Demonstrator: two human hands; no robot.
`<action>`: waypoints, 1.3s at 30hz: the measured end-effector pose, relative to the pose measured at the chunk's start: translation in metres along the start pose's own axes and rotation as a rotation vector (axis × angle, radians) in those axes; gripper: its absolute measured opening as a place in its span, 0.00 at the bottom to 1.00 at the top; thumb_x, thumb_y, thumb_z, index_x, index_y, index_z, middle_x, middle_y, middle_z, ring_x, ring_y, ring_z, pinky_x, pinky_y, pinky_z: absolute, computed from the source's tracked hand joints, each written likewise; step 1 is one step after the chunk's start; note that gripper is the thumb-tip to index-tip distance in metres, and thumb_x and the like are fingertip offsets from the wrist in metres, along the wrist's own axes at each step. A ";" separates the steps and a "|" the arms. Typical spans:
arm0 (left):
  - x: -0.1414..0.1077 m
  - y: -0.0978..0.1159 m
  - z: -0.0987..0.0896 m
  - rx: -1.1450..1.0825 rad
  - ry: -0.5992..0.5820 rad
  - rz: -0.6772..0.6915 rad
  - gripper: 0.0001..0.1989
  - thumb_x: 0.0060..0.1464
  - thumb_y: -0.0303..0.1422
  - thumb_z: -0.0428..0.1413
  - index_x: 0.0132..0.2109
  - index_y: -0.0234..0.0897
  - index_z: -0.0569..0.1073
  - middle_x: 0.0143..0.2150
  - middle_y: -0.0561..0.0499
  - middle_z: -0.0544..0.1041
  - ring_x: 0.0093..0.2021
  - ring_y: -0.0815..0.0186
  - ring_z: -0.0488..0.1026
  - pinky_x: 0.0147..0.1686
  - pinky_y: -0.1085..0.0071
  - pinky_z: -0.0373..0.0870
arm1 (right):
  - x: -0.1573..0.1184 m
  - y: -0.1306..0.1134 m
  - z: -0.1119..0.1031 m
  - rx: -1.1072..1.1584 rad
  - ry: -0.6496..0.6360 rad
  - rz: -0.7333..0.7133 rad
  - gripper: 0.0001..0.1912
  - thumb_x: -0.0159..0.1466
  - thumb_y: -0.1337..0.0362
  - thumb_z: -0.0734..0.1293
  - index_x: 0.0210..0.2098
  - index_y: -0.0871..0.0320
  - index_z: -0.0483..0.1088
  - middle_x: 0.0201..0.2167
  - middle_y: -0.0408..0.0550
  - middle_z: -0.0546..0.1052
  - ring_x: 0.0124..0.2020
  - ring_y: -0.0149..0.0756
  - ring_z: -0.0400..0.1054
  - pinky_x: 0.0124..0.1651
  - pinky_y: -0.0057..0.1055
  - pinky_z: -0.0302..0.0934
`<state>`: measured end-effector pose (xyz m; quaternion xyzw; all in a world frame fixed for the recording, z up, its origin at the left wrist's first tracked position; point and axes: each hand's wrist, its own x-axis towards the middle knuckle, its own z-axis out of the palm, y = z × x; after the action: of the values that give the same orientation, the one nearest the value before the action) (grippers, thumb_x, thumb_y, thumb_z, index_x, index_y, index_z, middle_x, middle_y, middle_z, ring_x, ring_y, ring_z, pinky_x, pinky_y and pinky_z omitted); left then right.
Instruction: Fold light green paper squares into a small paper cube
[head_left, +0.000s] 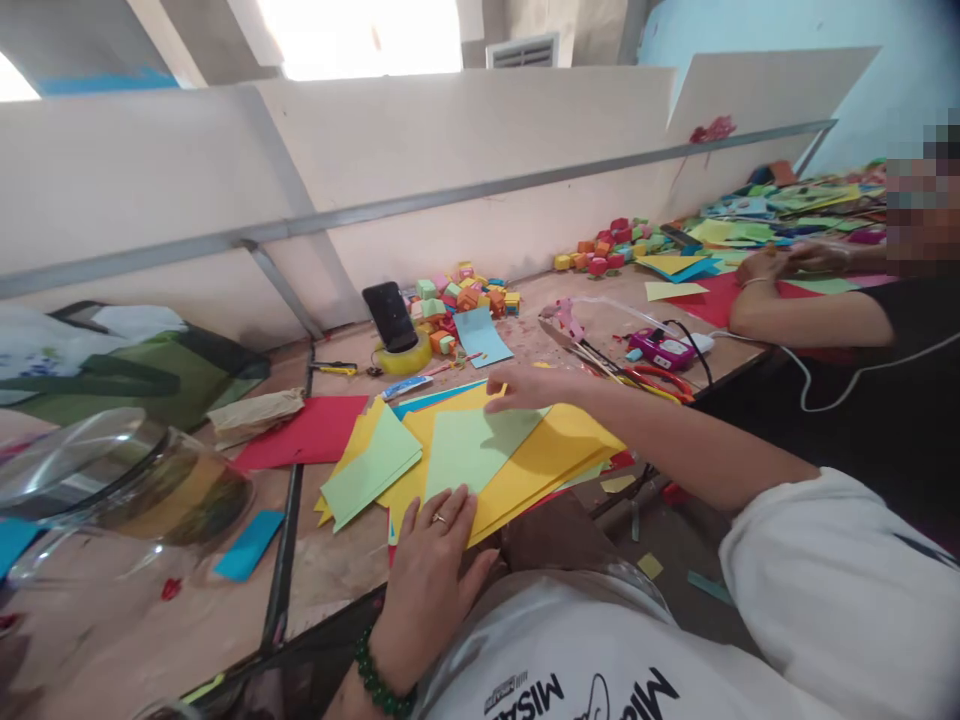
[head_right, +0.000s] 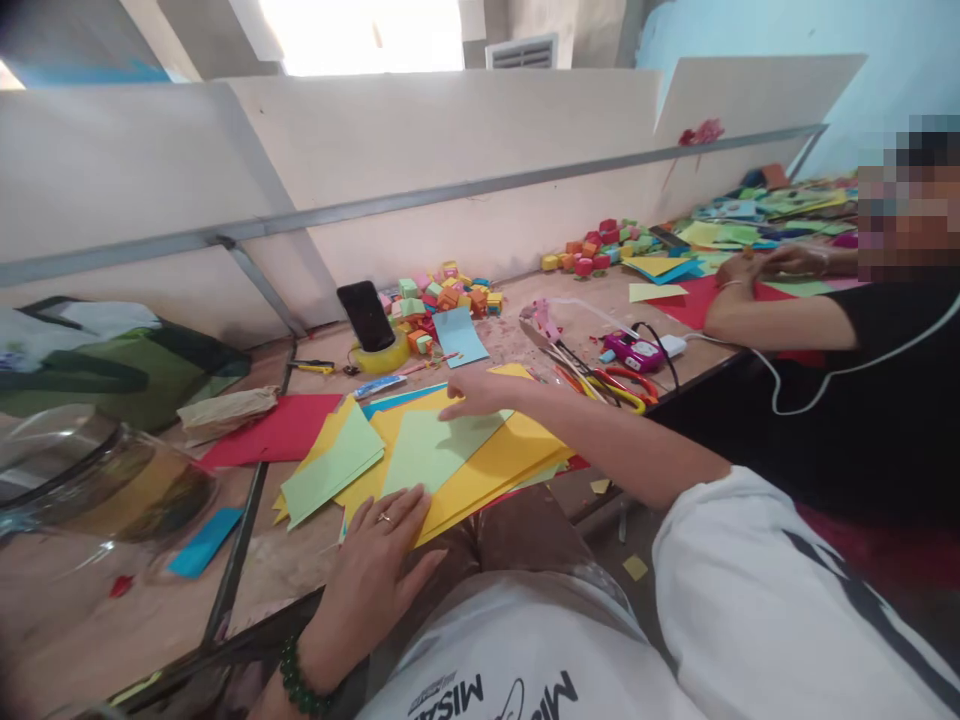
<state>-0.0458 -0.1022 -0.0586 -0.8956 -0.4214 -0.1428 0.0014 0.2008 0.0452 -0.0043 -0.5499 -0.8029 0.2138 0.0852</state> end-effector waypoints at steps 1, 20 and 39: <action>0.000 0.000 0.000 -0.010 -0.008 -0.003 0.22 0.55 0.35 0.56 0.56 0.37 0.69 0.58 0.41 0.72 0.56 0.51 0.68 0.55 0.48 0.64 | 0.006 -0.006 0.008 -0.015 -0.021 0.021 0.26 0.53 0.51 0.71 0.47 0.59 0.70 0.48 0.54 0.75 0.44 0.40 0.70 0.39 0.27 0.60; 0.103 -0.099 -0.054 -1.047 0.486 -0.524 0.30 0.57 0.45 0.51 0.62 0.38 0.57 0.49 0.43 0.72 0.48 0.63 0.73 0.39 0.70 0.72 | 0.033 -0.018 -0.024 1.104 0.124 -0.133 0.24 0.39 0.50 0.77 0.26 0.59 0.67 0.23 0.40 0.72 0.23 0.28 0.64 0.27 0.27 0.56; 0.136 -0.112 -0.055 -1.343 0.028 -0.495 0.24 0.38 0.43 0.66 0.42 0.34 0.77 0.34 0.46 0.80 0.34 0.63 0.75 0.32 0.73 0.68 | 0.024 -0.027 0.002 0.929 -0.187 -0.332 0.22 0.44 0.55 0.77 0.32 0.60 0.69 0.22 0.38 0.72 0.22 0.26 0.64 0.23 0.22 0.55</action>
<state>-0.0620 0.0657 0.0155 -0.5792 -0.4333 -0.3790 -0.5772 0.1682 0.0582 0.0030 -0.2969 -0.7038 0.5807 0.2817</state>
